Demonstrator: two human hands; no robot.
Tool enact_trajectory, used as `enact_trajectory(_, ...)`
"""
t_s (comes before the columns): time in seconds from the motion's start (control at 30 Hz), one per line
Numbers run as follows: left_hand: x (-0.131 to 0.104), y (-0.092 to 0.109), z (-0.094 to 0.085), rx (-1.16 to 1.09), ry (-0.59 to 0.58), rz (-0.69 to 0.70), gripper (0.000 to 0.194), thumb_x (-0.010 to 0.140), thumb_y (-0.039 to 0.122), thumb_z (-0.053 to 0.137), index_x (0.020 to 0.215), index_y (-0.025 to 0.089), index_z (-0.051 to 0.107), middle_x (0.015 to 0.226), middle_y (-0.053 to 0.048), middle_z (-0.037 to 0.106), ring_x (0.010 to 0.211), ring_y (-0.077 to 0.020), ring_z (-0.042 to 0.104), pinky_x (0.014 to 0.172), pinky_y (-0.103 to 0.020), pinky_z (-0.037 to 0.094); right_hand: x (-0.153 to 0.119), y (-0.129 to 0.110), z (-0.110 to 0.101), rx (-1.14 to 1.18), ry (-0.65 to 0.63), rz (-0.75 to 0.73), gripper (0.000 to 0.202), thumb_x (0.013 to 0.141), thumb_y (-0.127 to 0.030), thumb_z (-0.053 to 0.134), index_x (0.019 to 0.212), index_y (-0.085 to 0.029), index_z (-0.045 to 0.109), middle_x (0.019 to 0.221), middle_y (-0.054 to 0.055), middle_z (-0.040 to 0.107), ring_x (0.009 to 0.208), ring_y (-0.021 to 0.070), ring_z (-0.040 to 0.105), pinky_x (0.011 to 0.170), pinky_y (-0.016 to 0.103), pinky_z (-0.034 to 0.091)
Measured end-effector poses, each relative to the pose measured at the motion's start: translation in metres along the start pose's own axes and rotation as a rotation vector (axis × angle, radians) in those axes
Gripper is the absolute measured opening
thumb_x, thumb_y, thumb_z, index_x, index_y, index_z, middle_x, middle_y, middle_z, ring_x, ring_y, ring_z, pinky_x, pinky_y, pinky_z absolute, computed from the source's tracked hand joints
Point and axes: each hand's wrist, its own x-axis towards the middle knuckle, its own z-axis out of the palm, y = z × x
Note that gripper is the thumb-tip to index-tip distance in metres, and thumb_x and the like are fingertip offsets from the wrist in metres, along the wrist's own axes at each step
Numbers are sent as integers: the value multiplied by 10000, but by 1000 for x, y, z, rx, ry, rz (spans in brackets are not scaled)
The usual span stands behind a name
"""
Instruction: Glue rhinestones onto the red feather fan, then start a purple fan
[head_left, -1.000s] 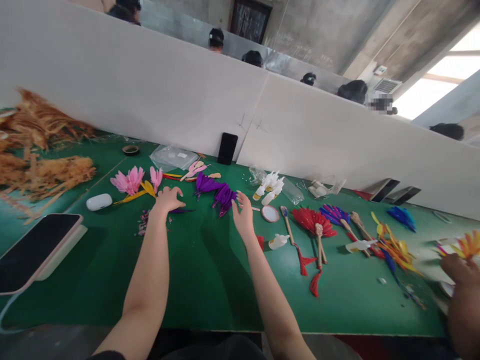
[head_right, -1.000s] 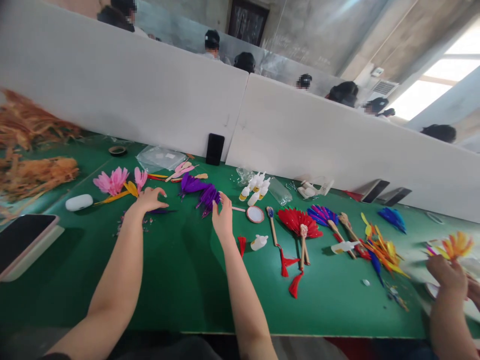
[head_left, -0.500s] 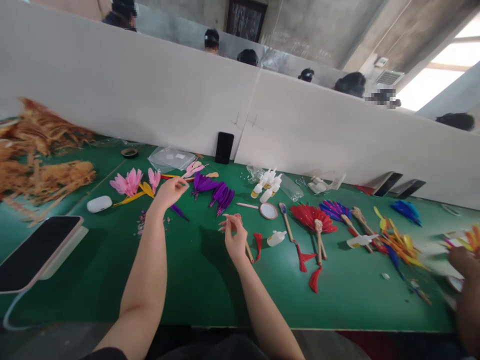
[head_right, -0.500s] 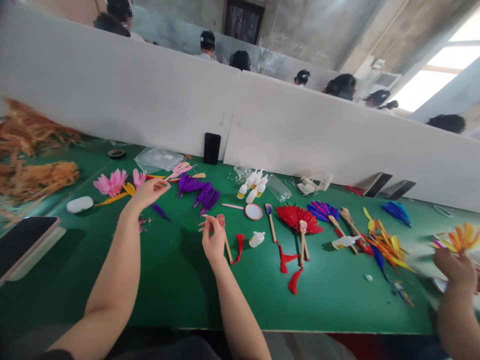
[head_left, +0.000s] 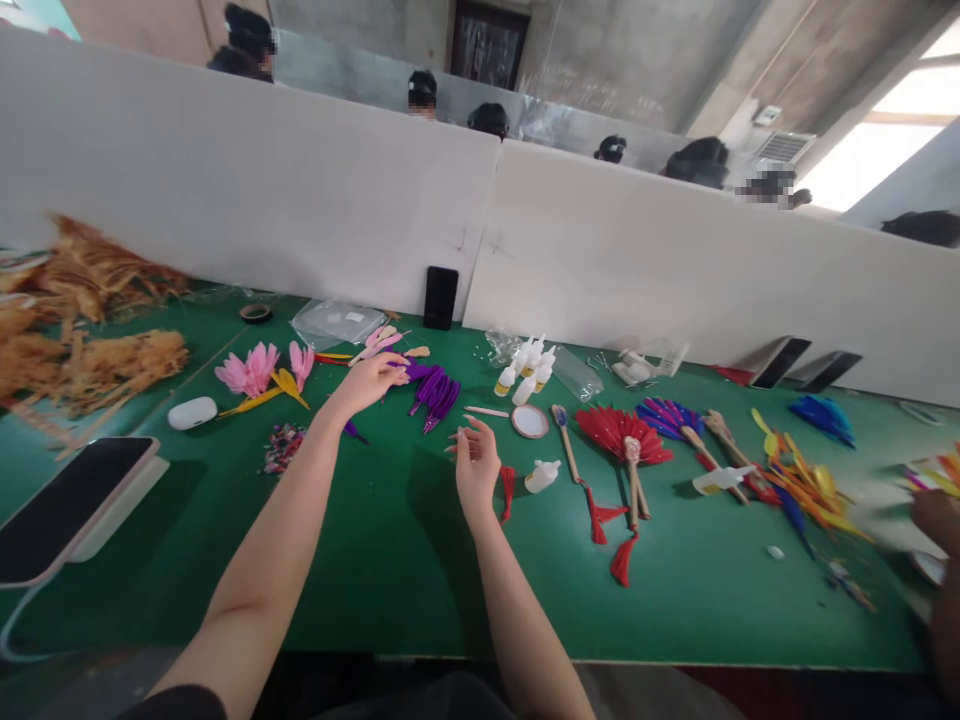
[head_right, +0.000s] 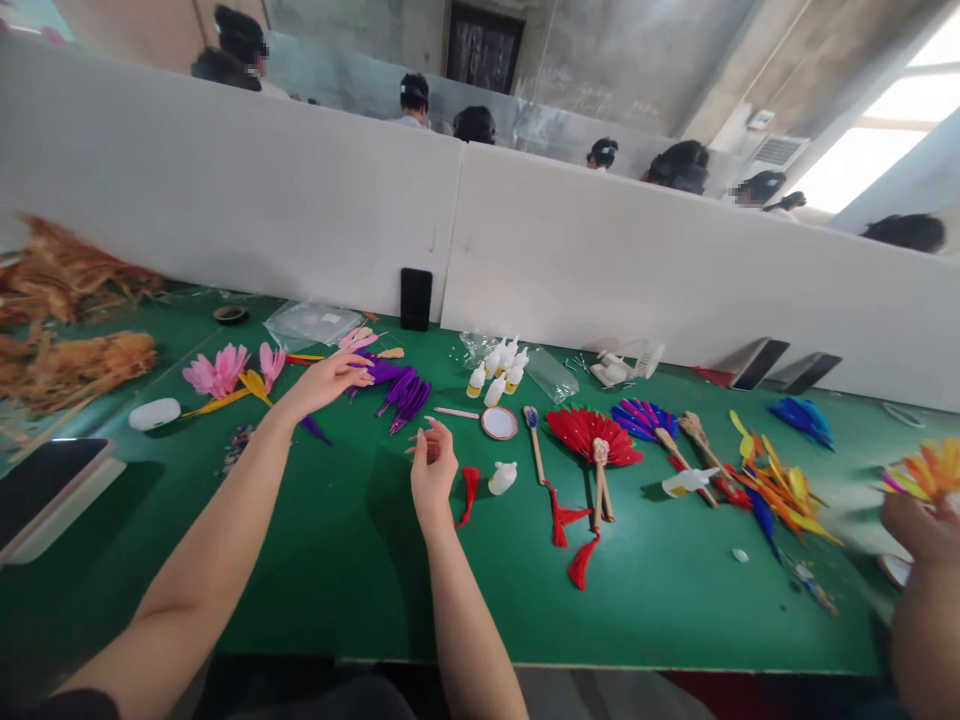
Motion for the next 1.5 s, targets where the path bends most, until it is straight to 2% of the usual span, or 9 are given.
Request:
enact_trajectory(0.1, 10, -3, 27, 104, -13, -29, 270, 811, 281, 595, 1059, 173, 600, 1144, -99, 651, 1063, -251, 622, 940, -361, 481, 2, -3, -4, 2, 12, 4, 321, 873, -399, 503, 1100, -173, 528, 821, 41, 617, 603, 138, 638, 579, 283, 553)
enact_trajectory(0.23, 10, -11, 68, 248, 78, -108, 385, 745, 164, 669, 1112, 90, 580, 1208, -211, 562, 1195, -360, 502, 1013, -481, 390, 3, -6, -6, 1, 18, 10, 295, 884, -380, 484, 1089, -173, 530, 814, 40, 630, 582, 129, 627, 560, 266, 545)
enact_trajectory(0.33, 10, -17, 85, 257, 115, -164, 390, 818, 211, 629, 1183, 108, 539, 1230, -165, 544, 1175, -306, 506, 987, -508, 404, 4, -5, -8, 6, 20, 19, 305, 883, -392, 483, 1084, -170, 537, 819, 40, 639, 561, 121, 615, 553, 265, 538)
enact_trajectory(0.47, 4, -18, 77, 108, 79, -187, 351, 814, 239, 615, 1128, 89, 571, 1028, -121, 637, 941, -239, 617, 841, -405, 493, 5, -3, -11, 29, 23, 40, 329, 873, -428, 495, 1061, -163, 548, 781, 27, 639, 529, 114, 602, 541, 264, 526)
enact_trajectory(0.6, -19, -12, 63, -172, -49, -127, 339, 814, 348, 566, 1049, 110, 620, 841, -88, 672, 693, -179, 628, 613, -289, 501, 9, -2, -8, 92, -64, 79, 378, 827, -494, 544, 998, -160, 584, 700, 18, 635, 559, 139, 620, 501, 255, 514)
enact_trajectory(0.8, -53, -10, 77, -460, -257, -38, 367, 798, 445, 586, 994, 143, 656, 863, -80, 675, 618, -125, 591, 493, -229, 450, 16, -4, -3, 187, -260, 70, 387, 796, -528, 563, 870, -163, 666, 781, 39, 682, 745, 168, 641, 668, 281, 531)
enact_trajectory(0.97, -61, -13, 85, -500, -392, -20, 382, 755, 424, 679, 1038, 166, 667, 892, -81, 700, 673, -151, 629, 468, -213, 462, 16, -4, -10, 164, -286, 42, 392, 814, -497, 560, 607, -167, 607, 564, -18, 560, 582, 117, 514, 609, 247, 453)
enact_trajectory(1.13, -66, -14, 87, -465, -382, 34, 332, 826, 463, 586, 794, 149, 688, 734, -67, 706, 569, -136, 623, 415, -193, 429, 10, -3, -12, 151, -273, 39, 383, 771, -504, 609, 601, -161, 613, 522, -30, 508, 520, 99, 437, 526, 231, 395)
enact_trajectory(1.5, -72, -11, 124, -551, -140, 124, 313, 832, 450, 573, 746, 164, 665, 626, -13, 681, 541, -141, 617, 536, -248, 502, 6, 4, -18, 111, 2, 17, 478, 740, -608, 583, 588, -155, 593, 522, -9, 552, 514, 114, 496, 484, 227, 413)
